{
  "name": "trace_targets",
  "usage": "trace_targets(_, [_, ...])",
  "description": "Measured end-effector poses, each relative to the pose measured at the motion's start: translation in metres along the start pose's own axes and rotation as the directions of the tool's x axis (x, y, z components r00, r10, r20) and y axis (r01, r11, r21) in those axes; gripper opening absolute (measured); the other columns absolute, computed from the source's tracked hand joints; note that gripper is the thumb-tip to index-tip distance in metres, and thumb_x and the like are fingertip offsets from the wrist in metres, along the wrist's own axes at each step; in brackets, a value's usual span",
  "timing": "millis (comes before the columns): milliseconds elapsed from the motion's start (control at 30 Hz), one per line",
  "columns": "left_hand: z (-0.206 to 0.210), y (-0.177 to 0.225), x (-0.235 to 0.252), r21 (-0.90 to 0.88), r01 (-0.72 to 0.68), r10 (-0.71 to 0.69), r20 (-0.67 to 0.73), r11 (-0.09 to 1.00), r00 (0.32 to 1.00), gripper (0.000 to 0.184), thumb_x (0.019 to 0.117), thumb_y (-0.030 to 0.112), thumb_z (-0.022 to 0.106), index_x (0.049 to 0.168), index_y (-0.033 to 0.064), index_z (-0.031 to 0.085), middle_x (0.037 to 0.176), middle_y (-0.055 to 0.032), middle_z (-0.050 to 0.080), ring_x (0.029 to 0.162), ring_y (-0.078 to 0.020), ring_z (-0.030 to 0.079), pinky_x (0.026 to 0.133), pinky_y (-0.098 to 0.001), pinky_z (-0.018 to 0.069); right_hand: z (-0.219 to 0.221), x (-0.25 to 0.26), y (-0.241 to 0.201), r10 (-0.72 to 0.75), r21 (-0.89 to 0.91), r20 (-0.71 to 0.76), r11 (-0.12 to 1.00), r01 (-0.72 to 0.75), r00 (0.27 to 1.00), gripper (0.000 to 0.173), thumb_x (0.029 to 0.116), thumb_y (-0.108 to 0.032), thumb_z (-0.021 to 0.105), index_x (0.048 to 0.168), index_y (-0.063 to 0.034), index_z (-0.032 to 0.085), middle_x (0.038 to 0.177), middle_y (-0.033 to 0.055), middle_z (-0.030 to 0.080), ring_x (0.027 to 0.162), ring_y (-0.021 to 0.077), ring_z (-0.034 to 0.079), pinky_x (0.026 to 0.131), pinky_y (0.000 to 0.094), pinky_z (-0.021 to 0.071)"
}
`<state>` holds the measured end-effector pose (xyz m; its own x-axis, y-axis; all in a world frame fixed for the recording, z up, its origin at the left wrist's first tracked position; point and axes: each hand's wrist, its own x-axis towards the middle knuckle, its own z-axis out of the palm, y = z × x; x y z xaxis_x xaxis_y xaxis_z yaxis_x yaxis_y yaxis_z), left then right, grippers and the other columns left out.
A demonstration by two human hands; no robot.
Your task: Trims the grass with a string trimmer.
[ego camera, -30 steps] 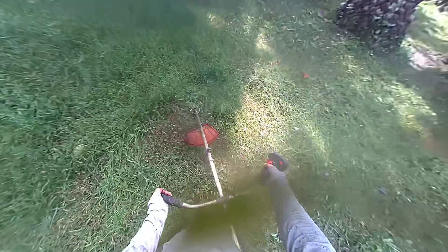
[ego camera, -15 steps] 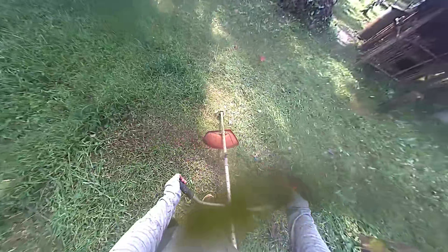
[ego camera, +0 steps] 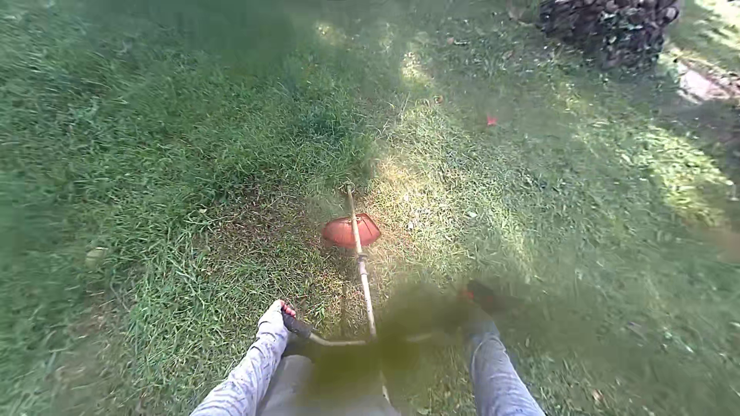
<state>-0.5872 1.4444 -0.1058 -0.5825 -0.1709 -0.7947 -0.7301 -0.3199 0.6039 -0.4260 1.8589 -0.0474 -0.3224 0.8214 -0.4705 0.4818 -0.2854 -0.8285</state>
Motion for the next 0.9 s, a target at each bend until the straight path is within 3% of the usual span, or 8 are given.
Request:
trace_targets(133, [-0.035, -0.001, 0.017, -0.159, -0.022, 0.001, -0.13, 0.987, 0.992, 0.03, 0.1077, 0.02, 0.043, 0.081, 0.008, 0.05, 0.059, -0.0047, 0.054, 0.05, -0.019, 0.058, 0.053, -0.0357, 0.0546, 0.059, 0.006, -0.029, -0.043, -0.253, 0.115, 0.965, 0.071, 0.992, 0.029, 0.1036, 0.0, 0.043, 0.129, 0.0133, 0.048, 0.101, 0.0197, 0.057, 0.079, 0.0145, 0.056, 0.073, 0.0255, 0.0496])
trace_targets(233, [-0.056, 0.002, 0.025, -0.241, -0.035, -0.011, -0.187, 0.97, 0.982, 0.029, 0.1073, 0.021, 0.042, 0.083, 0.0084, 0.05, 0.059, -0.0052, 0.054, 0.051, -0.02, 0.059, 0.053, -0.0367, 0.0554, 0.11, -0.07, -0.131, 0.164, -0.602, 0.242, 0.798, 0.015, 0.956, 0.042, 0.1096, -0.001, 0.028, 0.149, 0.0113, 0.034, 0.15, 0.0248, 0.046, 0.132, 0.0188, 0.051, 0.11, 0.027, 0.0357])
trace_targets(333, [-0.072, 0.009, 0.027, -0.336, -0.082, -0.015, -0.276, 0.938, 0.961, 0.028, 0.106, 0.02, 0.044, 0.082, 0.0085, 0.05, 0.06, -0.0057, 0.054, 0.052, -0.0209, 0.059, 0.054, -0.0386, 0.055, 0.155, -0.06, -0.128, 0.015, -0.454, 0.278, 0.883, 0.118, 0.96, 0.035, 0.1063, 0.001, 0.038, 0.14, 0.011, 0.042, 0.119, 0.0205, 0.056, 0.096, 0.0144, 0.057, 0.088, 0.0243, 0.0466])
trace_targets(400, [-0.077, 0.015, 0.027, -0.371, -0.119, -0.013, -0.335, 0.921, 0.942, 0.027, 0.1056, 0.02, 0.044, 0.081, 0.0085, 0.05, 0.059, -0.0053, 0.054, 0.05, -0.02, 0.058, 0.053, -0.0377, 0.0551, 0.183, -0.036, -0.119, -0.036, -0.385, 0.348, 0.906, 0.178, 0.937, 0.035, 0.1045, 0.0, 0.042, 0.138, 0.0097, 0.044, 0.113, 0.0201, 0.058, 0.088, 0.0138, 0.058, 0.082, 0.025, 0.0497])
trace_targets(467, [-0.082, 0.022, 0.033, -0.385, -0.141, -0.011, -0.366, 0.912, 0.931, 0.027, 0.1053, 0.021, 0.044, 0.082, 0.0084, 0.051, 0.06, -0.0057, 0.055, 0.051, -0.0204, 0.059, 0.054, -0.0379, 0.0554, 0.215, -0.025, -0.133, 0.083, -0.493, 0.409, 0.858, 0.143, 0.909, 0.039, 0.1074, -0.001, 0.038, 0.144, 0.0088, 0.04, 0.13, 0.0234, 0.057, 0.105, 0.0173, 0.059, 0.095, 0.0285, 0.0468])
trace_targets(633, [-0.069, 0.065, 0.048, -0.373, -0.199, 0.027, -0.418, 0.906, 0.908, 0.027, 0.1058, 0.02, 0.045, 0.083, 0.008, 0.05, 0.06, -0.005, 0.054, 0.05, -0.0188, 0.058, 0.051, -0.035, 0.0544, 0.268, -0.016, -0.155, -0.072, -0.237, 0.475, 0.949, 0.206, 0.877, 0.03, 0.1055, 0.0, 0.044, 0.133, 0.01, 0.047, 0.092, 0.0125, 0.056, 0.071, 0.0103, 0.053, 0.072, 0.025, 0.05])
trace_targets(800, [-0.029, 0.114, 0.094, -0.379, -0.188, 0.039, -0.367, 0.906, 0.929, 0.029, 0.1078, 0.024, 0.043, 0.083, 0.0097, 0.049, 0.06, -0.0035, 0.052, 0.05, -0.0178, 0.057, 0.052, -0.0355, 0.0543, 0.312, 0.064, -0.161, -0.075, -0.249, 0.469, 0.945, 0.213, 0.88, 0.029, 0.1025, 0.001, 0.048, 0.13, 0.0105, 0.049, 0.095, 0.0138, 0.057, 0.073, 0.0109, 0.054, 0.072, 0.027, 0.0512])
trace_targets(900, [0.009, 0.135, 0.117, -0.349, -0.146, 0.026, -0.326, 0.926, 0.945, 0.031, 0.1087, 0.026, 0.042, 0.084, 0.0092, 0.049, 0.06, -0.0041, 0.053, 0.051, -0.0187, 0.058, 0.052, -0.0364, 0.0551, 0.322, 0.091, -0.186, 0.041, -0.477, 0.379, 0.865, 0.157, 0.925, 0.035, 0.1053, -0.001, 0.044, 0.139, 0.0091, 0.044, 0.119, 0.0208, 0.058, 0.097, 0.0165, 0.059, 0.089, 0.0285, 0.0486])
